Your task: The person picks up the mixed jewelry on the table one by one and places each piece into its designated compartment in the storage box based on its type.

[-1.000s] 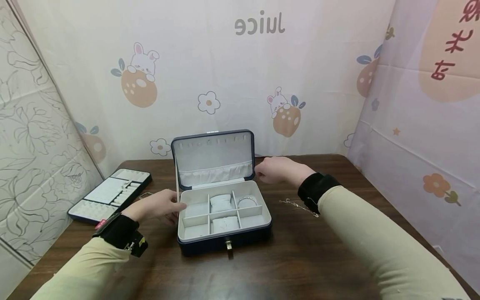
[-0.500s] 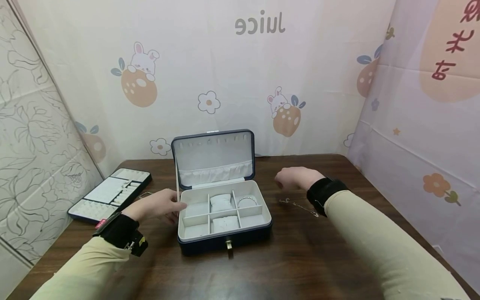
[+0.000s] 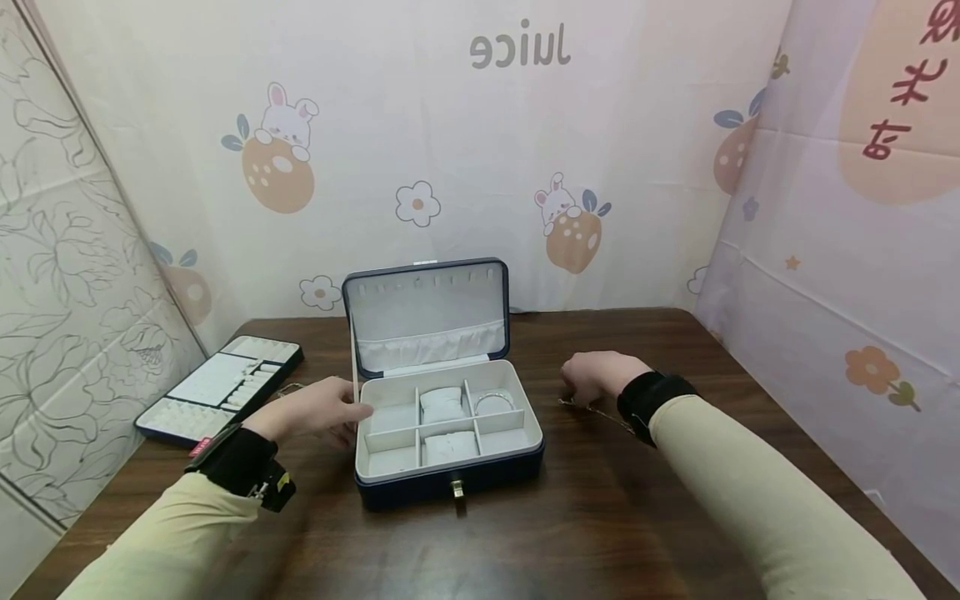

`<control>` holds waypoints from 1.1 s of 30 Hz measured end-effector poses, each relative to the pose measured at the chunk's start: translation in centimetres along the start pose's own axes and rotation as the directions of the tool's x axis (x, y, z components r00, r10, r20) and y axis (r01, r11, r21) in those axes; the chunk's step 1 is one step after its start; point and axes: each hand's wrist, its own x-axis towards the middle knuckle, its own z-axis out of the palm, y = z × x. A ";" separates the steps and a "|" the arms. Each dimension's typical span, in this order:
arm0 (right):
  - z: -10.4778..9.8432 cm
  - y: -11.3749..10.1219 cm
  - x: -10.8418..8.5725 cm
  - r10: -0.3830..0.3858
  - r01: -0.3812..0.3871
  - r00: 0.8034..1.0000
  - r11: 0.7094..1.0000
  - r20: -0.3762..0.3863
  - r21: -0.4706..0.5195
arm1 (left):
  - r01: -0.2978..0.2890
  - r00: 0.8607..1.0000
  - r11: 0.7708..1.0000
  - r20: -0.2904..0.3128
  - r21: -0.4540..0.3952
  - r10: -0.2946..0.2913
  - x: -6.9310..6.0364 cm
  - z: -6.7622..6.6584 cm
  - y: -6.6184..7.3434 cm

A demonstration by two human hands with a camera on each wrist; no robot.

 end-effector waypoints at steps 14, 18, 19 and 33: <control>1.1 -0.1 0.7 -0.063 0.062 0.997 0.998 -0.041 -0.019 | 0.000 1.000 1.000 0.002 0.005 0.000 0.1 0.0 0.1; 1.1 0.0 0.7 -0.024 0.024 1.000 0.999 -0.012 0.025 | -0.012 1.000 0.999 -0.005 0.040 0.012 0.1 0.2 0.2; 1.0 0.1 0.7 -0.020 0.021 1.000 0.999 -0.012 0.036 | -0.016 1.000 0.999 -0.007 0.052 0.016 0.1 0.2 0.2; -0.6 1.4 -0.7 -0.113 0.125 0.983 0.989 -0.145 0.076 | -0.024 0.996 0.978 -0.082 0.205 0.042 0.1 0.3 0.5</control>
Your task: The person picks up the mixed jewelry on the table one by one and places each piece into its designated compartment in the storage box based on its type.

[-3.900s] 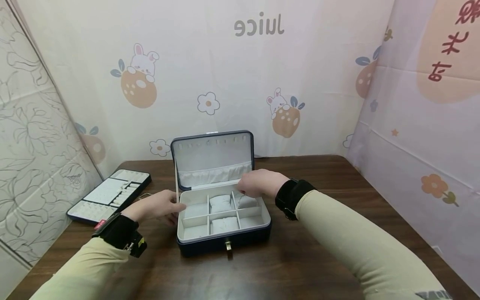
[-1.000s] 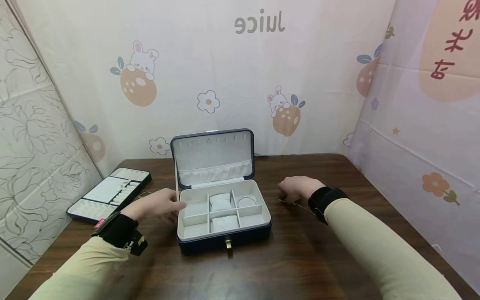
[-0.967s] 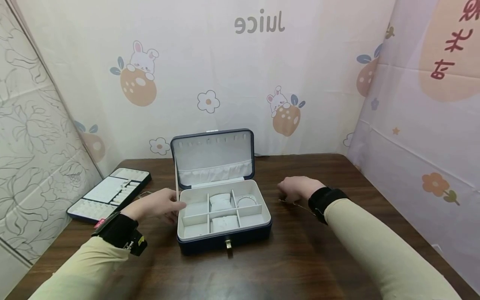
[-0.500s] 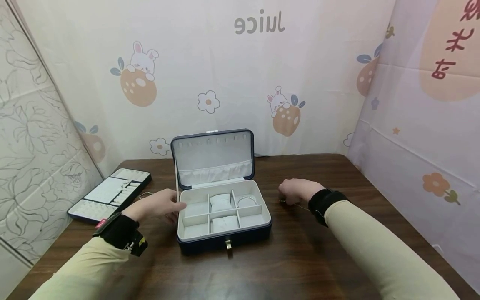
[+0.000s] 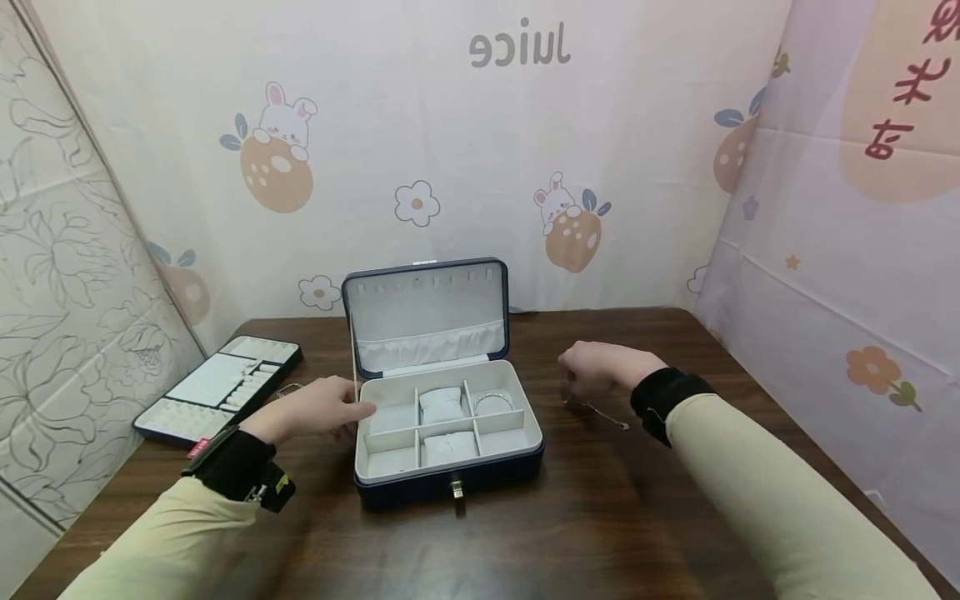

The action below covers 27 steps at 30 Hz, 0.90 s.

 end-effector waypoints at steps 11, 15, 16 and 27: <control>-1.8 -0.7 -0.4 -0.109 0.108 0.992 0.994 -0.065 -0.016 | -0.013 0.968 0.994 -0.249 0.110 0.040 -1.3 -1.6 1.5; -2.5 -1.2 -0.7 -0.104 0.105 0.991 0.995 -0.088 0.005 | -0.028 0.945 0.990 -0.320 0.139 0.072 -1.5 -2.0 2.0; -2.7 -1.3 -0.8 -0.104 0.105 0.990 0.994 -0.094 0.006 | -0.036 0.940 0.988 -0.332 0.148 0.084 -1.5 -2.0 2.1; -5.3 -2.0 -2.0 -0.129 0.141 0.977 0.988 -0.171 0.056 | -0.164 0.874 0.963 -0.421 0.213 0.242 -1.4 -1.6 4.7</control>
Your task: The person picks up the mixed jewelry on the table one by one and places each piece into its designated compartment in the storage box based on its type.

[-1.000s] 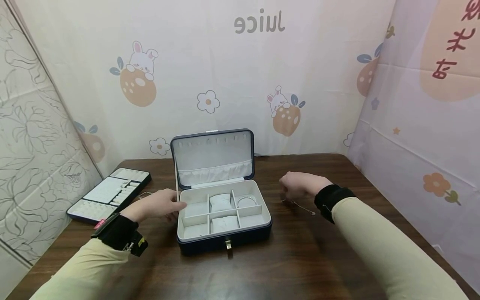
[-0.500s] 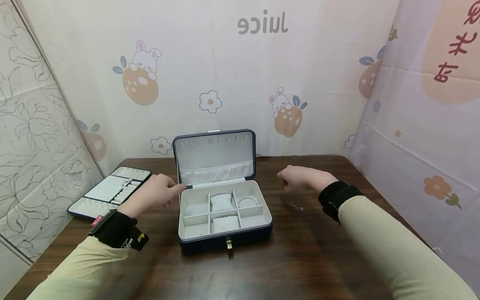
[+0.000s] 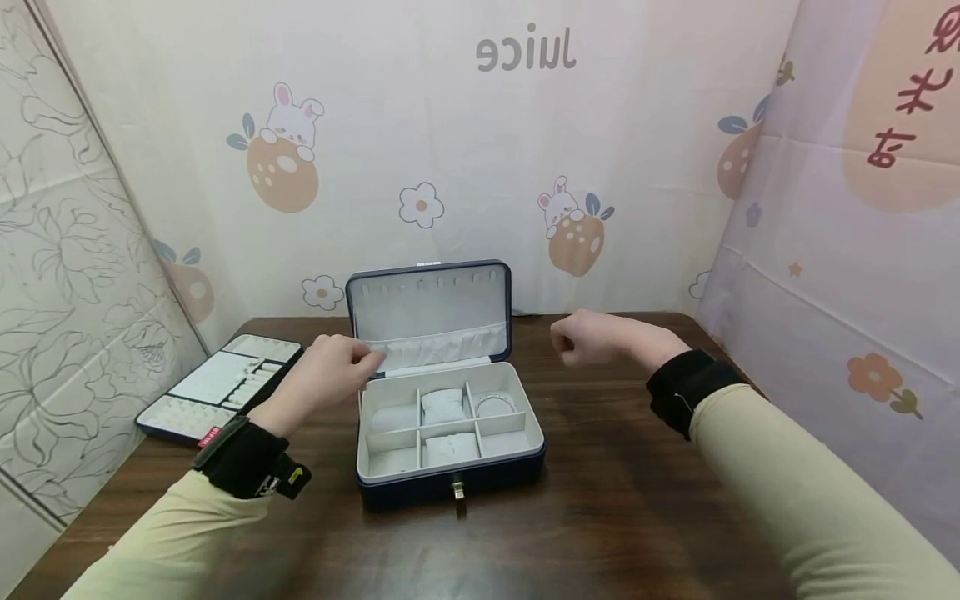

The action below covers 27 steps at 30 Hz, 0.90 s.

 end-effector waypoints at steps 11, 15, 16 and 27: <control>-2.6 -1.5 -0.3 -0.078 0.083 0.990 0.996 -0.117 0.039 | -0.065 0.998 0.996 -0.002 -0.054 0.065 1.0 0.3 1.8; -3.1 -2.0 -0.3 -0.103 0.112 0.983 0.993 -0.152 0.048 | -0.092 0.996 0.994 0.005 -0.064 0.092 1.5 0.7 2.3; -3.3 -2.1 -0.3 -0.113 0.122 0.980 0.992 -0.162 0.046 | -0.099 0.995 0.993 0.007 -0.063 0.100 1.7 0.8 2.4; -4.4 -5.0 0.3 -0.207 0.220 0.947 0.975 -0.247 0.024 | -0.195 0.980 0.977 -0.055 -0.089 0.190 3.5 2.5 5.1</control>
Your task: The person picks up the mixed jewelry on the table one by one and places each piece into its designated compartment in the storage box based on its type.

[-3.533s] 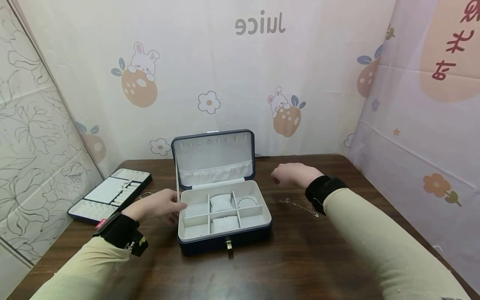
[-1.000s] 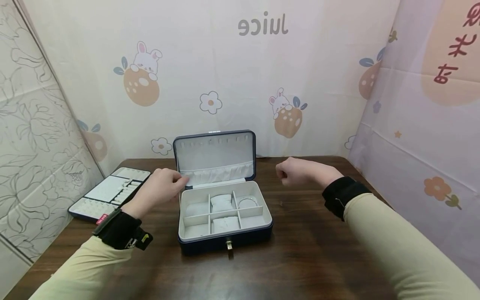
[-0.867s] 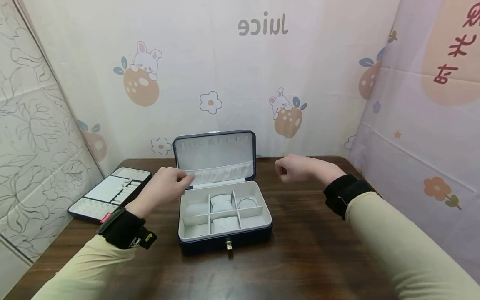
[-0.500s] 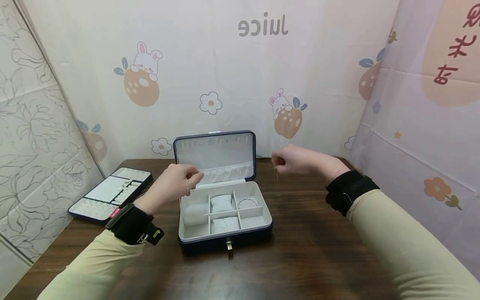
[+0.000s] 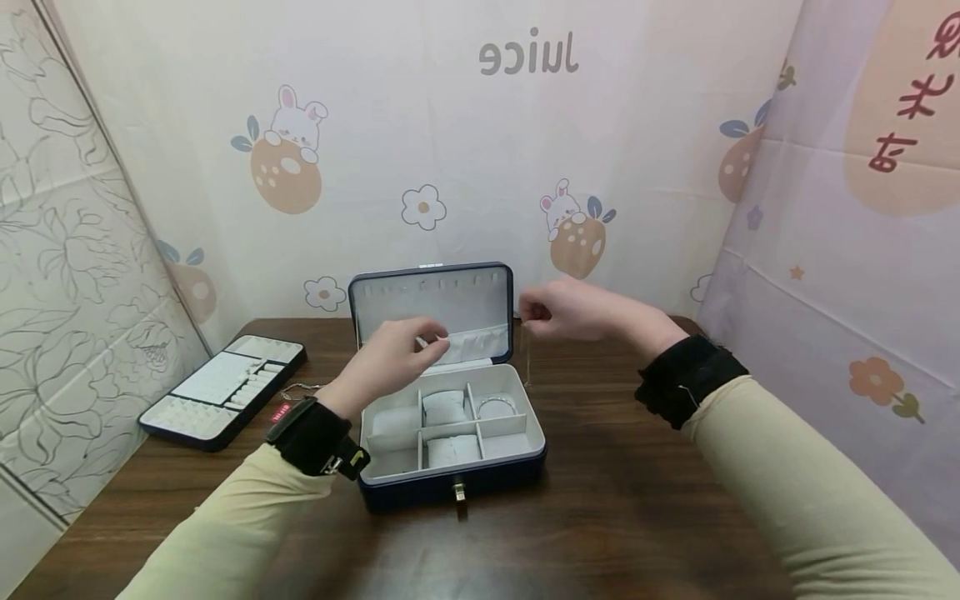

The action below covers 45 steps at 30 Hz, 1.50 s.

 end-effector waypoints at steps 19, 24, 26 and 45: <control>1.3 -2.6 2.1 -0.077 0.076 0.997 0.994 0.004 0.081 | 0.002 0.999 0.986 0.047 -0.166 0.006 2.1 2.6 2.9; 1.6 -2.9 2.4 -0.087 0.085 0.996 0.990 0.011 0.110 | -0.039 0.999 0.984 -0.006 -0.172 0.039 2.1 2.7 3.1; 1.6 -3.0 2.5 -0.087 0.085 0.996 0.989 0.015 0.122 | -0.066 0.997 0.983 -0.041 -0.170 0.060 2.2 2.7 3.2; 1.7 -3.3 2.5 -0.092 0.085 0.995 0.983 0.037 0.160 | -0.157 0.985 0.985 -0.088 -0.067 0.150 1.7 2.3 2.9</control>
